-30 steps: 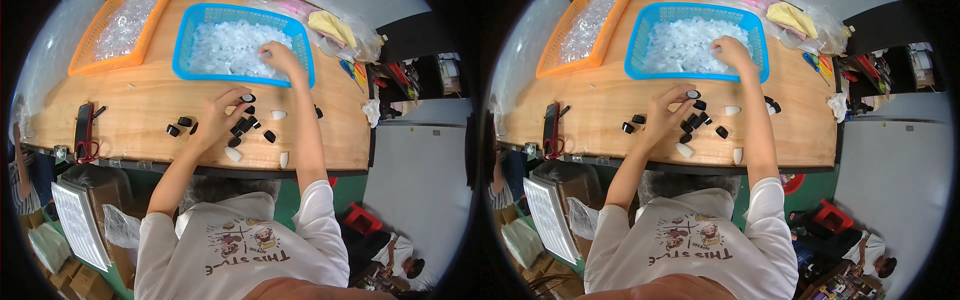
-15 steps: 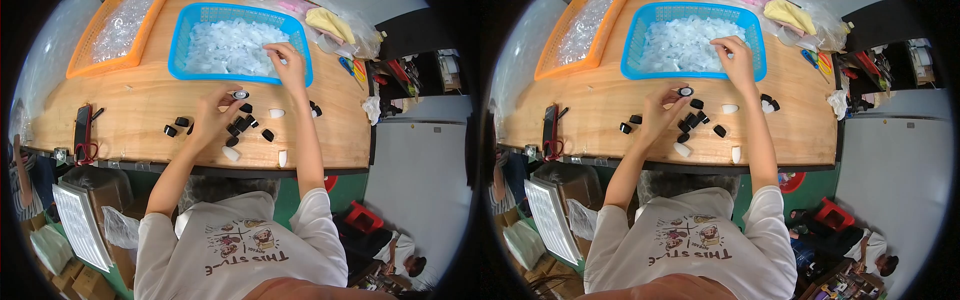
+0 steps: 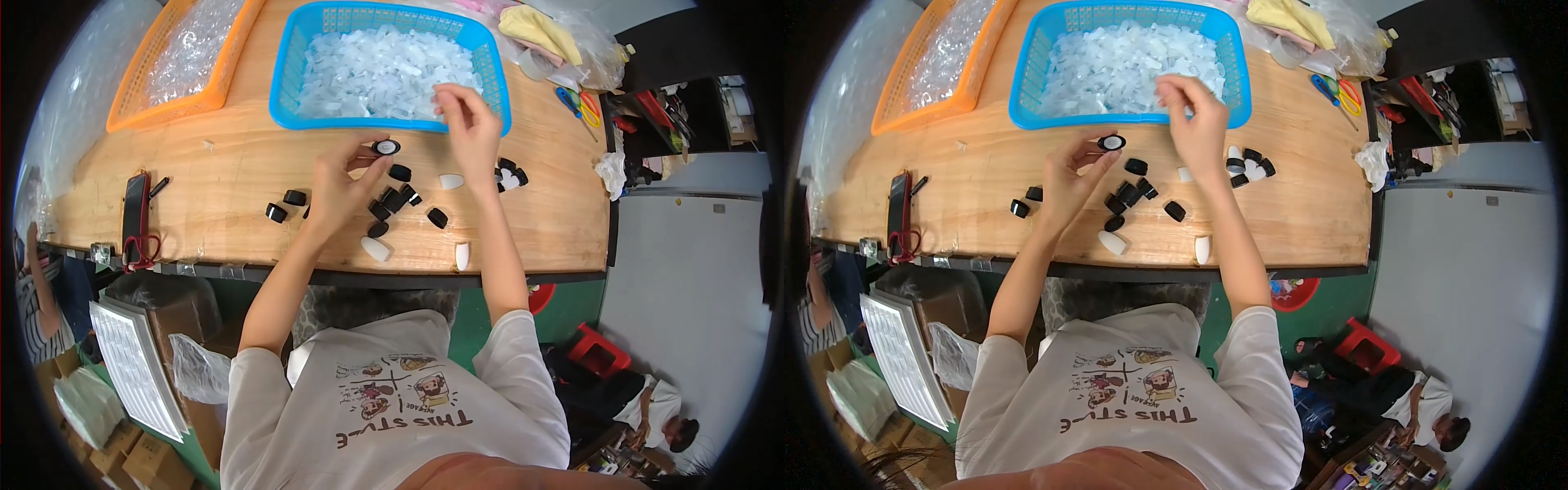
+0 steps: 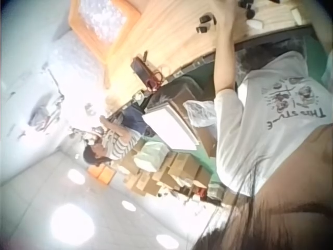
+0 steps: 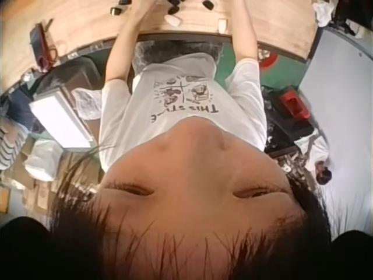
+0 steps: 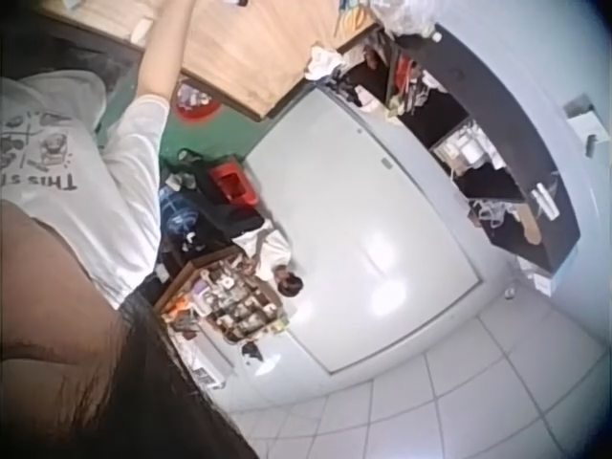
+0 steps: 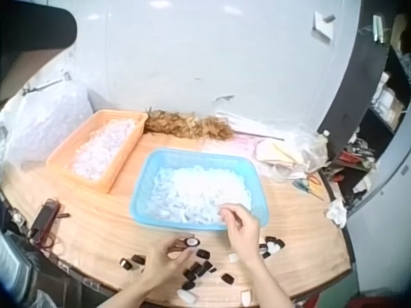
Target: The person is manually assembling small black plastic rings and white plastic caps into a finished unit.
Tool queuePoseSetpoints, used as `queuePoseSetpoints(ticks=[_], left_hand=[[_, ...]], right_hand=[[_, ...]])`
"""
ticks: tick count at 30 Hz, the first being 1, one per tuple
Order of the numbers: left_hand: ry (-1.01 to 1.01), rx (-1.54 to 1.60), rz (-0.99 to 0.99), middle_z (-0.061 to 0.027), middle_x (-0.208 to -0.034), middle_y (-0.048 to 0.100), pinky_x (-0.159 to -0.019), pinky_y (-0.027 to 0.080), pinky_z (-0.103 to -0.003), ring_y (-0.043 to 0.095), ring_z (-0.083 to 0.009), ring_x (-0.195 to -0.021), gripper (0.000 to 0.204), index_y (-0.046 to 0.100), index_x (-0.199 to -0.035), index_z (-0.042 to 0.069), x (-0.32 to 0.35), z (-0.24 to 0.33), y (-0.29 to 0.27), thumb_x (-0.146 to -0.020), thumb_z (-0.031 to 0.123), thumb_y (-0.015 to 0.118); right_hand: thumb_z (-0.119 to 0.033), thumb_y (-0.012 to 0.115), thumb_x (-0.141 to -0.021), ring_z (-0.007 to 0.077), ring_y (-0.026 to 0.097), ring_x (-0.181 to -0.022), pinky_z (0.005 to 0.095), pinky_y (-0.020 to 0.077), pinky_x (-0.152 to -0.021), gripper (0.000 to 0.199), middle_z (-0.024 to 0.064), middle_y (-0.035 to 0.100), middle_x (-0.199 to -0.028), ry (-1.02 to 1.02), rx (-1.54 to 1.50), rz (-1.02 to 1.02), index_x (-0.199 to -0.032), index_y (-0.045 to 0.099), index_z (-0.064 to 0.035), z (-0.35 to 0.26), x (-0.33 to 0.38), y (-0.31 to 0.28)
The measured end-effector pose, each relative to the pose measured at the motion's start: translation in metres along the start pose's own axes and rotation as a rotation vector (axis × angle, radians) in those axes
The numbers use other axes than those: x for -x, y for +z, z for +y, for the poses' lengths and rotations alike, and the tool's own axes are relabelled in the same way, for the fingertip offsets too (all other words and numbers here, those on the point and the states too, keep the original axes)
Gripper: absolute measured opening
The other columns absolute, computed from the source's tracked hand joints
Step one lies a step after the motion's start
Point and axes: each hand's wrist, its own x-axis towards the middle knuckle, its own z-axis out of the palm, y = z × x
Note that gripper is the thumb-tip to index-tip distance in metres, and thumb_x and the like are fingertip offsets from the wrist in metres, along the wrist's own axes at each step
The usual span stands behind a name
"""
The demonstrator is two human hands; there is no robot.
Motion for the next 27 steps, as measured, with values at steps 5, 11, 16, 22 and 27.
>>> queuePoseSetpoints(ticks=[5,11,16,22,27], left_hand=[[0.033,0.034,0.029,-0.0104,-0.099,0.069,-0.081,0.056,-0.029,0.069,-0.0153,-0.087,0.028,0.062,-0.110,-0.002,0.000,-0.001,0.001,-0.083,-0.003,0.066],[0.102,0.098,0.033,-0.0109,-0.104,0.067,-0.085,0.054,-0.029,0.066,-0.0160,-0.092,0.025,0.061,-0.113,-0.002,0.002,-0.001,-0.002,-0.087,-0.001,0.062],[0.184,0.144,0.078,-0.0109,-0.106,0.064,-0.085,0.053,-0.029,0.064,-0.0159,-0.097,0.025,0.061,-0.113,-0.001,0.003,0.000,-0.004,-0.088,0.001,0.062],[0.358,-0.021,0.146,-0.0101,-0.104,0.056,-0.082,0.054,-0.028,0.061,-0.0162,-0.091,0.024,0.062,-0.110,-0.001,0.005,0.009,-0.003,-0.087,0.002,0.065],[0.415,-0.139,0.137,-0.0118,-0.098,0.058,-0.070,0.050,-0.029,0.059,-0.0188,-0.082,0.024,0.060,-0.105,-0.002,0.003,0.005,-0.006,-0.083,0.002,0.068]], right_hand=[[-0.004,0.065,-0.087,0.0085,0.052,-0.063,0.0213,0.0402,-0.055,0.006,0.0035,0.063,-0.082,0.009,-0.135,-0.077,-0.092,0.067,-0.0021,-0.013,0.041,0.023],[-0.005,0.066,-0.086,0.0110,0.051,-0.064,0.0237,0.0416,-0.055,0.008,0.0058,0.058,-0.094,-0.106,-0.018,-0.041,-0.094,0.067,-0.0028,-0.012,0.052,0.037],[-0.007,0.067,-0.086,0.0125,0.057,-0.075,0.0253,0.0462,-0.063,0.015,0.0064,0.058,-0.098,0.018,-0.193,-0.106,-0.101,0.067,-0.0042,-0.022,0.050,0.034],[-0.007,0.070,-0.082,0.0142,0.058,-0.079,0.0273,0.0476,-0.071,0.025,0.0056,0.059,-0.096,-0.077,-0.226,-0.225,-0.106,0.067,-0.0058,-0.017,0.045,0.022],[-0.009,0.076,-0.076,0.0146,0.057,-0.076,0.0272,0.0471,-0.069,0.030,0.0052,0.059,-0.090,-0.230,-0.134,-0.177,-0.104,0.068,-0.0045,-0.023,0.044,0.015]])
